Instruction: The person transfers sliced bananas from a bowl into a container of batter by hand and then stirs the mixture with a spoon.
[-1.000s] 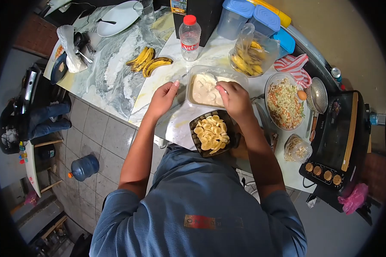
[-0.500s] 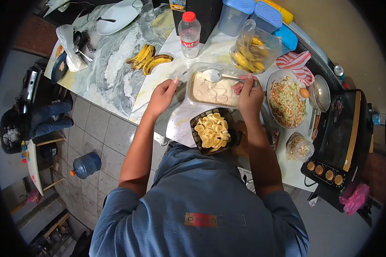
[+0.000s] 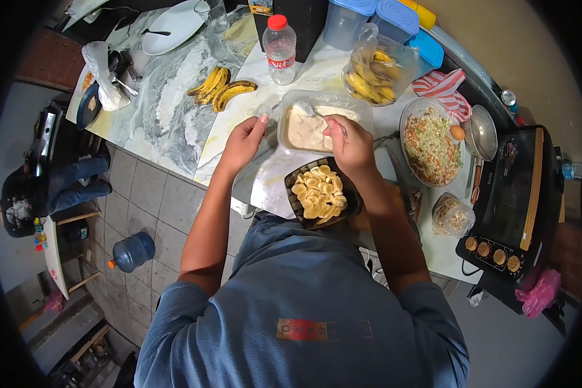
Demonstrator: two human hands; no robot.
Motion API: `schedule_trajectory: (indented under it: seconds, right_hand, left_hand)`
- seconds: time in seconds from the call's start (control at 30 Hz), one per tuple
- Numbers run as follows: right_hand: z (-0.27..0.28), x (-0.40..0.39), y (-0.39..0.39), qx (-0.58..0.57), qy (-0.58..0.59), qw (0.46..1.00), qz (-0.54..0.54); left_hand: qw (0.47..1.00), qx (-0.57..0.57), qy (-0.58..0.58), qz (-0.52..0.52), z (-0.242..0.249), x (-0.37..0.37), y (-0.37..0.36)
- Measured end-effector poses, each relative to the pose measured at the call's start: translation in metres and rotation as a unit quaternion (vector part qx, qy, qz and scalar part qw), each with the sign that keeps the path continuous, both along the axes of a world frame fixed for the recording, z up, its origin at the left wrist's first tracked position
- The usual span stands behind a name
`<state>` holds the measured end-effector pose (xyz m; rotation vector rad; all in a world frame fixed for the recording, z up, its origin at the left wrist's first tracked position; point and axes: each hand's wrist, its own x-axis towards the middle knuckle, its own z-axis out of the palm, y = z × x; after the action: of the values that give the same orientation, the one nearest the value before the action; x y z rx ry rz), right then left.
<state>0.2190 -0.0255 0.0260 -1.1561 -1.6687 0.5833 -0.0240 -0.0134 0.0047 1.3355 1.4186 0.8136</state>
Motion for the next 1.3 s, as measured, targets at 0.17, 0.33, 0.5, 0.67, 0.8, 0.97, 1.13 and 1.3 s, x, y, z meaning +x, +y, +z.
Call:
schedule_trajectory:
  seconds: [0.17,0.33,0.5,0.67,0.8,0.97,1.13,1.3]
  right_hand:
    - [0.009,0.009,-0.005,0.071,-0.067,0.995,0.011]
    - [0.025,0.049,0.004,0.017,-0.045,0.997,-0.068]
    - [0.060,0.076,0.005,-0.104,-0.109,0.987,-0.064]
    - [0.060,0.073,0.005,-0.076,-0.179,0.981,-0.008]
    - [0.051,0.072,0.010,-0.039,-0.230,0.972,0.016]
    - [0.030,0.078,0.014,-0.128,-0.136,0.980,-0.074]
    - [0.033,0.079,0.009,-0.234,-0.036,0.952,-0.192]
    - [0.035,0.089,0.012,-0.201,0.069,0.954,-0.213]
  left_hand:
    - [1.000,-0.008,-0.004,-0.008,0.000,0.003,-0.002]
    - [1.000,-0.013,-0.012,-0.017,0.005,0.007,0.000]
    - [1.000,-0.005,-0.010,-0.027,-0.006,0.011,0.004]
    - [0.999,-0.002,-0.019,-0.040,-0.009,0.014,0.005]
    - [0.999,-0.008,-0.015,-0.042,-0.006,0.014,0.007]
    - [0.999,-0.002,-0.013,-0.034,-0.008,0.013,0.009]
    - [0.999,-0.001,0.020,-0.040,-0.008,0.009,0.012]
    - [1.000,-0.001,0.012,-0.025,-0.005,0.007,0.010]
